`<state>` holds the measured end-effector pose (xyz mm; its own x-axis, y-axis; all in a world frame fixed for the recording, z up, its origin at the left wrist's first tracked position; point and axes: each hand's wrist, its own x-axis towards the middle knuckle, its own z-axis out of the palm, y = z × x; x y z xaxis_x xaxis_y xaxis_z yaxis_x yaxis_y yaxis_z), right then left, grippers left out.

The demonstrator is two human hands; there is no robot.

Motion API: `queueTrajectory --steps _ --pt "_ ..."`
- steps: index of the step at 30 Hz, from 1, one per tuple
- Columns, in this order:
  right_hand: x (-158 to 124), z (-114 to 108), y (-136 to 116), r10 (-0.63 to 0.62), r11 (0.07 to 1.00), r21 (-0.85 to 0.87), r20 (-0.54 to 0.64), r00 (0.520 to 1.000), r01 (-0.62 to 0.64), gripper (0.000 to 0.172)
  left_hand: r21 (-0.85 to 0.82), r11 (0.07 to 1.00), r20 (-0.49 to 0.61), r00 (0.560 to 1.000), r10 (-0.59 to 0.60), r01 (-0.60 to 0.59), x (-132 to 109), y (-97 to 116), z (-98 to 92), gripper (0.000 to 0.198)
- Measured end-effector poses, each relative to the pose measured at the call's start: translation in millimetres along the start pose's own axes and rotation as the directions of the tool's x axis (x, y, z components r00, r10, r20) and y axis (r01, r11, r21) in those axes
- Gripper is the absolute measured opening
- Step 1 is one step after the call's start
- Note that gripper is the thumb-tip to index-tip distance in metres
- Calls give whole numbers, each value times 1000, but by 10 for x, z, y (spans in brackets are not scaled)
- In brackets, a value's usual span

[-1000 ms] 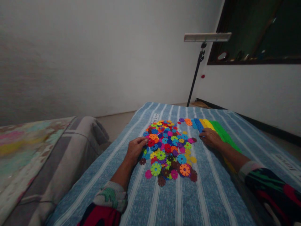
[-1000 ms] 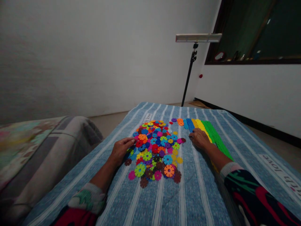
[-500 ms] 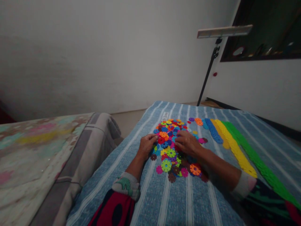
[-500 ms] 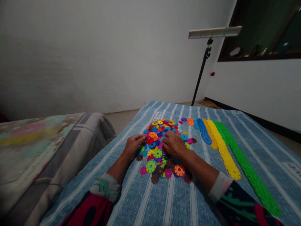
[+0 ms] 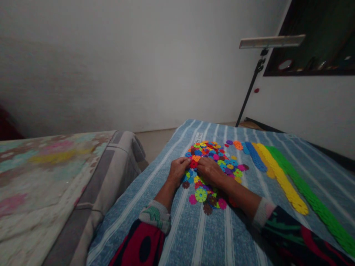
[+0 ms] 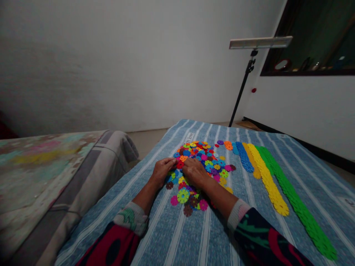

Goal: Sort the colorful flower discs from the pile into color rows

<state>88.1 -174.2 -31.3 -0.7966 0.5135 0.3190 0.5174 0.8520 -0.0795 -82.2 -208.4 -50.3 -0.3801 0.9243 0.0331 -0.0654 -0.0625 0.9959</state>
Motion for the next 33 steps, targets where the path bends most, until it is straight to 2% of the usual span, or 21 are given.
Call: queueTrajectory --steps 8,13,16,20,26,28,33 --pt "-161 -178 221 87 965 249 -7 996 -82 22 -17 999 -1 999 -33 33 -29 79 15 34" --pt "-321 -275 370 271 899 368 -37 962 -239 20 -7 999 4 999 -40 40 -20 90 -2 36" --pt "-453 -370 555 373 855 397 -27 927 -333 21 -15 998 3 999 -54 54 -12 106 -8 39" --pt "-694 -587 992 499 811 351 3 867 -468 21 -4 999 9 999 -51 51 18 111 -21 44" --pt "-1100 -945 1683 644 747 176 47 764 -641 12 68 997 18 999 -47 45 85 98 -54 46" --pt "-1205 -990 1824 671 726 123 84 736 -676 11 75 996 5 998 -56 56 85 114 -55 46" --pt "-1360 -956 2008 697 700 30 185 692 -713 25 62 996 -16 997 -70 71 59 146 -48 44"
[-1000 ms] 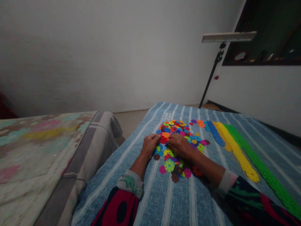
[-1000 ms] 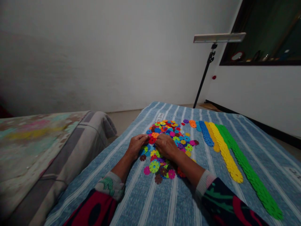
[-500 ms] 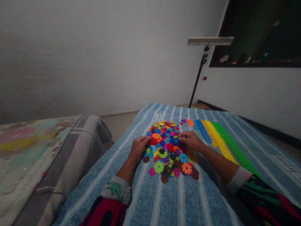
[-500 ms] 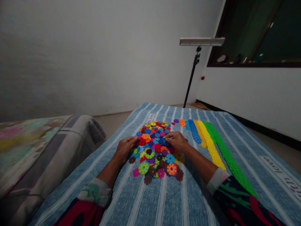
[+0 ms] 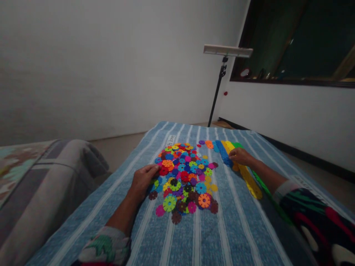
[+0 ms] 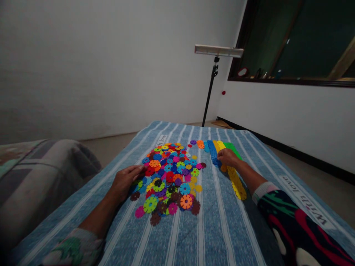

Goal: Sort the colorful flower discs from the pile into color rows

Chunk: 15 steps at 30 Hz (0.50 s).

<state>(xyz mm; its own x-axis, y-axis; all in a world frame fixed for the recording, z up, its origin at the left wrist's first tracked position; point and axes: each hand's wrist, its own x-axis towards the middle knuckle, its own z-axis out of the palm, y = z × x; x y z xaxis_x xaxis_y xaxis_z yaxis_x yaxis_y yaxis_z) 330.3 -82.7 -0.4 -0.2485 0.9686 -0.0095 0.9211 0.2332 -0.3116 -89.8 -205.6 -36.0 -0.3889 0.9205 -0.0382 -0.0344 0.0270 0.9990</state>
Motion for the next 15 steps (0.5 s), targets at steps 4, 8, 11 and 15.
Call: queueTrajectory --steps 4,8,11,15 --pt "24 35 77 -1 999 -42 51 999 4 25 5 1000 -1 1000 0 0 -10 2 3 45" --pt "32 60 108 8 997 -71 81 997 -2 27 15 1000 5 1000 6 -6 -16 8 5 48" --pt "27 76 123 18 996 -93 72 997 -11 27 25 999 18 1000 22 -22 -8 -3 -1 49" --pt "16 67 107 14 993 -115 18 1000 -12 23 36 999 18 999 32 -33 20 -44 -13 51"
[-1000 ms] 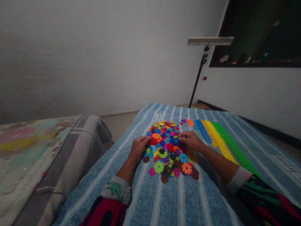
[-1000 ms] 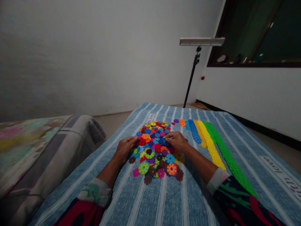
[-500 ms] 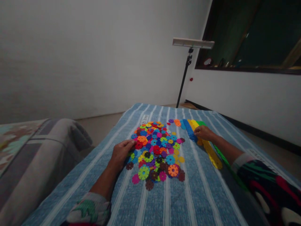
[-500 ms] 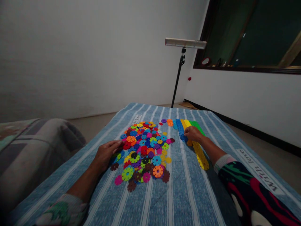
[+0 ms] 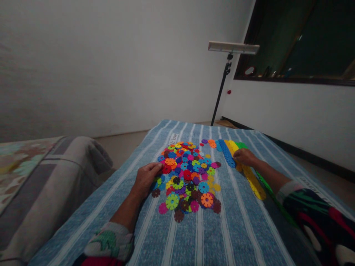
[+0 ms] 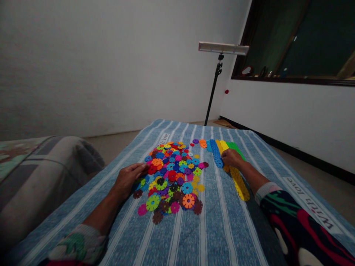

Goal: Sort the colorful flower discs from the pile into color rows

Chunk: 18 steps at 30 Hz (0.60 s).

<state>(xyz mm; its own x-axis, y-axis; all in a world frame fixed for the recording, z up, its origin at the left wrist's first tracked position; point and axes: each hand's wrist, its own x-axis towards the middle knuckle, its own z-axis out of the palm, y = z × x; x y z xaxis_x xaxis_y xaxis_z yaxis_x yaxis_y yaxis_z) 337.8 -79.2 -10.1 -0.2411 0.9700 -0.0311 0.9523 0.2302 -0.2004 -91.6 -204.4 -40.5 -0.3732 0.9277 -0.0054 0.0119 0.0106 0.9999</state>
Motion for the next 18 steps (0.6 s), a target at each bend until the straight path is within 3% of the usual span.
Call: queueTrajectory --steps 5,10,18 --pt "-27 -49 -217 -81 997 -4 -93 992 81 12 -47 999 2 1000 -11 11 -9 1 15 50" --pt "-114 30 -758 -256 966 -16 -174 951 257 20 -68 997 -4 1000 -31 30 -44 60 43 50" --pt "-282 372 -1858 -619 785 -56 -126 775 617 17 -109 994 -8 1000 -21 20 -75 10 49 39"
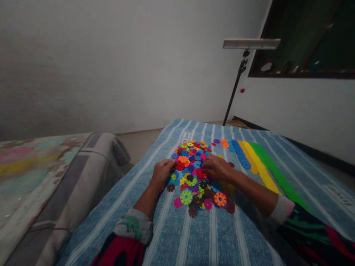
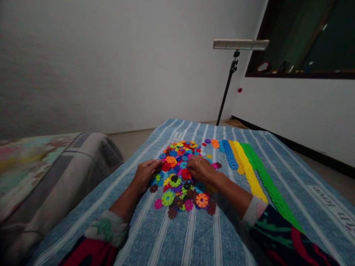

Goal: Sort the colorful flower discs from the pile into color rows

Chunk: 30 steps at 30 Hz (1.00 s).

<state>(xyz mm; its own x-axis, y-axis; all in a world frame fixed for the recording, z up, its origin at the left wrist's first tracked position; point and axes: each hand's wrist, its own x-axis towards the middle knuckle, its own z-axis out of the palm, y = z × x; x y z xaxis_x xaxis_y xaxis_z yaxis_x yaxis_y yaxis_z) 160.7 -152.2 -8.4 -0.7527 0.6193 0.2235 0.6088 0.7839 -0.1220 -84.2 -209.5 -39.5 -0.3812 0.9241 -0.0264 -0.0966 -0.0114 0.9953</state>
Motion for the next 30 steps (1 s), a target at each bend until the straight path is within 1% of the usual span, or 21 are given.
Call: queueTrajectory --steps 3,5,7,10,16,23,27,30 --pt "152 42 -254 -95 995 -4 10 995 95 20 -7 1000 10 1000 1 -1 -22 -14 9 36" --pt "244 63 -383 -131 991 -14 26 991 131 22 -19 1000 9 1000 1 -1 -42 -10 17 34" --pt "329 95 -481 -138 990 -31 50 989 139 23 -25 1000 6 1000 1 -1 -59 1 23 33" --pt "435 158 -563 -114 991 -60 91 989 120 22 -27 1000 10 1000 -1 1 -69 15 24 34" --pt "552 210 -566 -72 994 -75 165 984 85 21 -37 999 6 1000 -5 5 -57 -2 22 35" --pt "575 174 -490 -34 999 -12 242 970 38 23 -34 999 10 1000 4 -4 -43 -33 23 35" --pt "587 187 -439 -2 999 49 237 971 -10 25 -27 1000 2 1000 -1 1 -44 -21 27 35" --pt "599 226 -413 27 992 112 199 980 -50 19 -12 1000 4 1000 -7 7 -53 -7 27 35"
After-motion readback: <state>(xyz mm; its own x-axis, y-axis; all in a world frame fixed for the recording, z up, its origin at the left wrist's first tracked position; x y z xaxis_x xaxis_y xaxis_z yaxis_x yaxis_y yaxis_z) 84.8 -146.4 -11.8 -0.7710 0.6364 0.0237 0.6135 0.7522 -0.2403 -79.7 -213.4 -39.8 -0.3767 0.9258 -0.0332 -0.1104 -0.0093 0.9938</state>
